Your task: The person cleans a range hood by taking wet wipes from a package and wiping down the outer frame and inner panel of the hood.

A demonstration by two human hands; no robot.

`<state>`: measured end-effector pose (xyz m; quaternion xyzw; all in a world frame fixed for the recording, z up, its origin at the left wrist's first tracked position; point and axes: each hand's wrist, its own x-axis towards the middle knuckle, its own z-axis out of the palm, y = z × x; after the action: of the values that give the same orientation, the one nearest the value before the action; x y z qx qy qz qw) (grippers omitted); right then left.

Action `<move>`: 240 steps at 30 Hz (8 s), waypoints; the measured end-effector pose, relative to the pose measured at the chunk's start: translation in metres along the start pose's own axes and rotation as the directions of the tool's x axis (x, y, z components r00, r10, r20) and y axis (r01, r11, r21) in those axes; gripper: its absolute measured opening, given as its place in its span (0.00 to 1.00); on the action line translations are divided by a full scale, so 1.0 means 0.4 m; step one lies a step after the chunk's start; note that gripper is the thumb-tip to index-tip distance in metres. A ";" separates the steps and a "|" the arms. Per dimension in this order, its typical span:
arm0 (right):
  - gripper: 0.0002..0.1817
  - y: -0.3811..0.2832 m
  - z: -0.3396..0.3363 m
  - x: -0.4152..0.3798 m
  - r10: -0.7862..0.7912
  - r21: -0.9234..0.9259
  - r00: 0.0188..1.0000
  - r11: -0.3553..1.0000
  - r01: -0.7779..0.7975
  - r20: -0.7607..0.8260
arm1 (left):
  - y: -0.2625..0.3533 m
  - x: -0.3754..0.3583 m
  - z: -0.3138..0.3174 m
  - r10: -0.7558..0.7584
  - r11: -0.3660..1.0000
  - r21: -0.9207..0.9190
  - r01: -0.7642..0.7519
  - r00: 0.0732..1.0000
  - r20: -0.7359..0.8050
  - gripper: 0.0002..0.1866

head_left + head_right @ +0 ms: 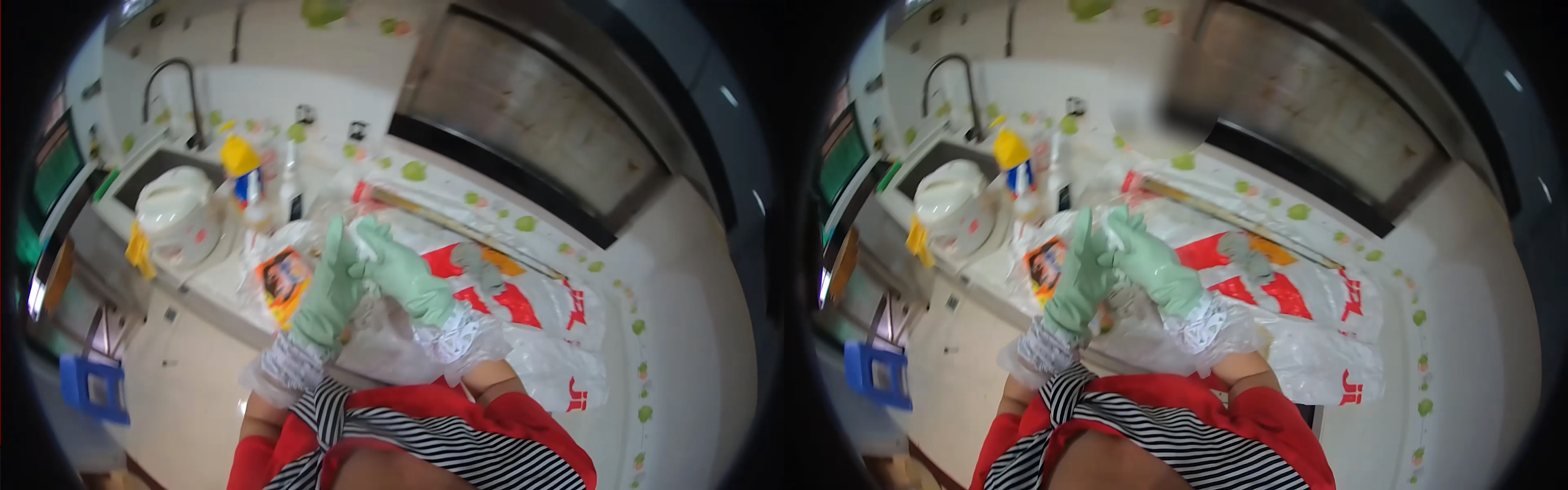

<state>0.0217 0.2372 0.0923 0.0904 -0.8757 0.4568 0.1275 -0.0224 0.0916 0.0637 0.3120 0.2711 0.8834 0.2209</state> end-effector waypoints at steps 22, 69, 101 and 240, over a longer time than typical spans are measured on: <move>0.19 -0.184 -0.980 0.089 0.166 0.434 0.500 0.759 0.486 -0.850 | -0.111 -0.094 -0.066 0.121 0.580 0.799 0.162 0.952 -0.282 0.26; 0.35 -0.723 -0.630 0.633 -0.355 -0.505 0.512 0.843 -0.186 -0.782 | -0.035 -0.189 -0.056 0.170 0.454 0.889 0.067 0.972 -0.160 0.23; 0.20 -0.227 -1.558 -0.391 -0.289 -0.318 -0.131 0.865 0.389 -0.948 | -0.300 -0.058 0.300 0.036 0.725 0.610 0.318 0.868 -0.495 0.24; 0.14 -0.315 -1.328 0.414 -0.208 0.341 0.659 0.721 0.603 -0.723 | -0.271 -0.191 -0.217 0.263 -0.328 0.927 0.184 0.960 -0.098 0.20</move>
<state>-0.0262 0.5962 0.5331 0.1654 -0.5587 0.6493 0.4888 -0.0026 0.1013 -0.0933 0.2437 0.8913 0.3274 -0.1977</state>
